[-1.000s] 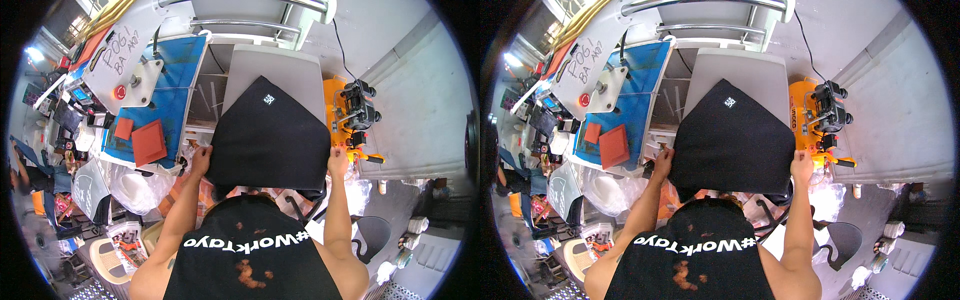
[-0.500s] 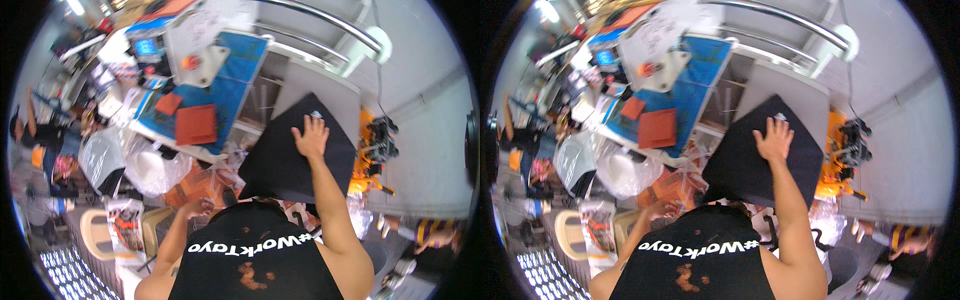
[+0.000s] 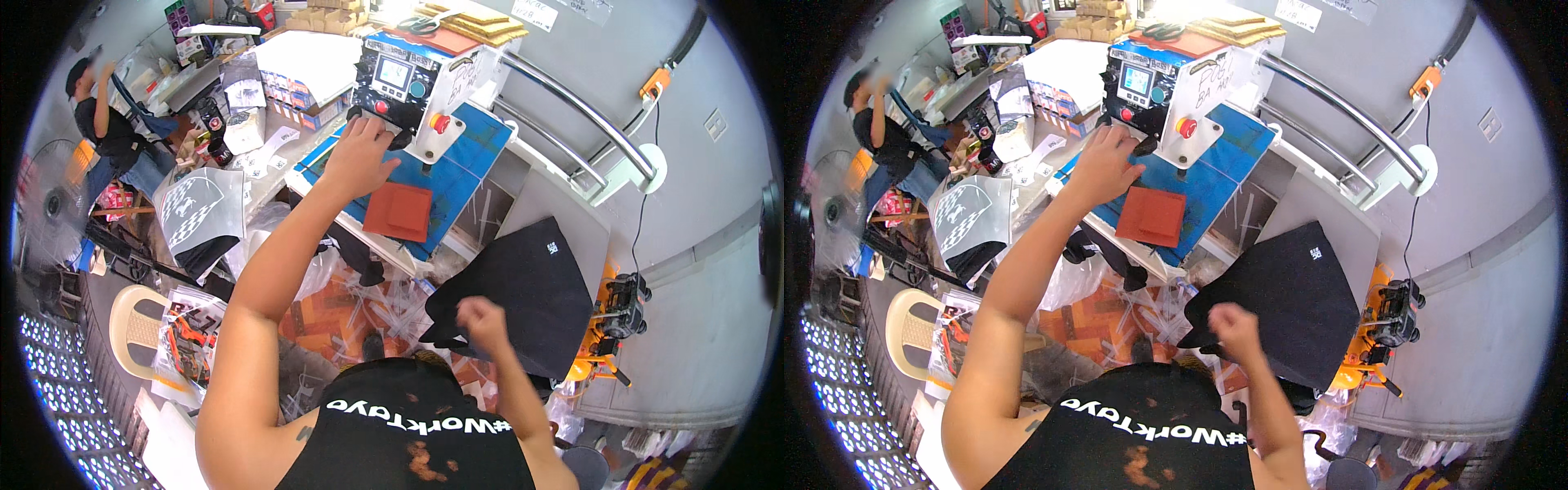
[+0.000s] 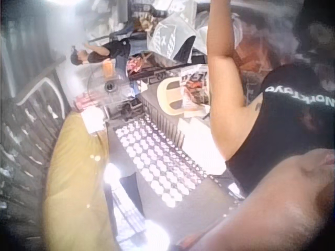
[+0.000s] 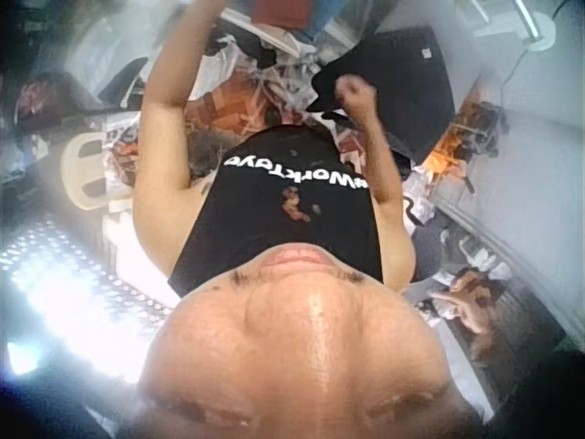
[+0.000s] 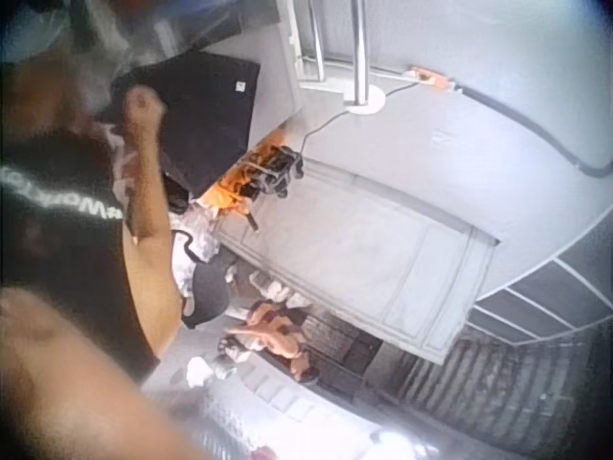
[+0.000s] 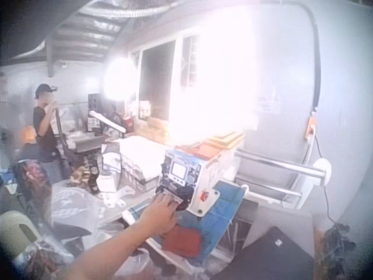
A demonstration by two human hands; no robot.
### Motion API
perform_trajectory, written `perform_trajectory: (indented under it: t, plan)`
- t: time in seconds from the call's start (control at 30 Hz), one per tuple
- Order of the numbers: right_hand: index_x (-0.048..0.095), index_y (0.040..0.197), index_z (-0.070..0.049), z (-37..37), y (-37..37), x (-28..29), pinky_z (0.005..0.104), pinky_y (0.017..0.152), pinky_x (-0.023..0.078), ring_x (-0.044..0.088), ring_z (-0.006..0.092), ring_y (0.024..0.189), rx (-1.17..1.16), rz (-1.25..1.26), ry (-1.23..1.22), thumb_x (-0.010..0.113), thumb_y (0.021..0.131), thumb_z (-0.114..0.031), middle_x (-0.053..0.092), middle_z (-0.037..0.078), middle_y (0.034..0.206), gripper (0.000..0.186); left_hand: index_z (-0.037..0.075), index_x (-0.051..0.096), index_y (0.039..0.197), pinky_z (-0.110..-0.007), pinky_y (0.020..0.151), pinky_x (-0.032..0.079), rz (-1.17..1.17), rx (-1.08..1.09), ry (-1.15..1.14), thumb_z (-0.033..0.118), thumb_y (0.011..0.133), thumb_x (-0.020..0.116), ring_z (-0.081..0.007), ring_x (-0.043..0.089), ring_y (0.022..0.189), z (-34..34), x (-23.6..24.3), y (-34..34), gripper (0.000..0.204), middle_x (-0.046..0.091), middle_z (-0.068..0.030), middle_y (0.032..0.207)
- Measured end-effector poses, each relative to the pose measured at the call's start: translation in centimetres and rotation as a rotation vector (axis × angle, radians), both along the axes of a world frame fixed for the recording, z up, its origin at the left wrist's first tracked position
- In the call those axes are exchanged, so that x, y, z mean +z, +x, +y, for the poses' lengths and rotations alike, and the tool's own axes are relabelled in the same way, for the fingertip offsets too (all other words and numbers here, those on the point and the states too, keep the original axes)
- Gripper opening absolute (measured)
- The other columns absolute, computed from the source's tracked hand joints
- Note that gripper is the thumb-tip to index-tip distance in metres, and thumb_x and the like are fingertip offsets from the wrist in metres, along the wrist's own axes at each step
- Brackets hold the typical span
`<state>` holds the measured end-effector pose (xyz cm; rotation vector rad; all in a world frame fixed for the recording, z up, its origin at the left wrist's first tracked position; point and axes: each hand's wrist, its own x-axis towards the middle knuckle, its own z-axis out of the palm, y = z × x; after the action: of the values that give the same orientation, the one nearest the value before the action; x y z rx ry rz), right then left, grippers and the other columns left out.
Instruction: The person places a black t-shirt onto a heat press machine, aligns multiple vinyl decals on the garment, trims the decals with scissors, and uses the heat press to apply the designs.
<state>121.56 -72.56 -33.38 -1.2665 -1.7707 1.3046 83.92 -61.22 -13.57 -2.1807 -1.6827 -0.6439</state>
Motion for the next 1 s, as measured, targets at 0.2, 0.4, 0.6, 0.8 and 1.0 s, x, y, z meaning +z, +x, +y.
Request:
perform_trajectory:
  t: [0.2,0.4,0.6,0.8,1.0]
  plan:
    - [0.068,0.102,0.002,-13.7,6.3,-12.0,0.0301,0.079,0.049,0.066,0.0164,0.089,-0.191,0.134,-0.877,0.058,0.097,-0.029,0.071,0.008,0.09,0.033,0.004,0.071,0.105,-0.045,0.102,0.042,-0.082,0.058,-0.136,0.038,0.082,0.067,-0.0348,0.061,0.107,2.7,-0.4,0.8,0.042,0.069,-0.0189,0.105]
    - [0.068,0.095,0.002,-22.7,15.9,-19.3,0.0311,0.076,0.05,0.066,0.0181,0.085,-1.141,0.734,-0.942,0.058,0.096,-0.027,0.069,0.009,0.084,0.03,0.005,0.071,0.105,-0.046,0.102,0.041,-0.037,0.196,-0.117,0.038,0.082,0.065,-0.0361,0.062,0.107,3.4,-0.7,2.5,0.04,0.069,-0.0223,0.106]
    - [0.067,0.092,0.002,-26.0,17.6,-19.9,0.0315,0.075,0.049,0.065,0.0188,0.083,-1.166,0.71,-0.924,0.059,0.096,-0.025,0.068,0.01,0.083,0.029,0.001,0.071,0.104,-0.046,0.104,0.041,-0.042,0.348,-0.265,0.038,0.082,0.064,-0.0367,0.061,0.112,4.2,-0.5,3.7,0.044,0.068,-0.024,0.11]
    - [0.066,0.09,0.002,-27.9,19.0,-20.6,0.0319,0.073,0.049,0.064,0.0196,0.08,-1.153,0.669,-0.905,0.059,0.095,-0.024,0.067,0.011,0.081,0.027,-0.002,0.07,0.106,-0.046,0.105,0.041,-0.024,0.417,-0.29,0.036,0.082,0.061,-0.0375,0.06,0.116,4.4,-0.2,4.5,0.046,0.066,-0.0255,0.116]
    - [0.065,0.088,0.002,-29.4,19.8,-21.2,0.0324,0.072,0.049,0.064,0.0203,0.078,-1.143,0.624,-0.895,0.06,0.094,-0.023,0.066,0.012,0.08,0.026,-0.003,0.069,0.111,-0.044,0.107,0.04,-0.038,0.497,-0.354,0.036,0.081,0.061,-0.0363,0.058,0.12,4.2,0.4,5.4,0.049,0.064,-0.0258,0.121]
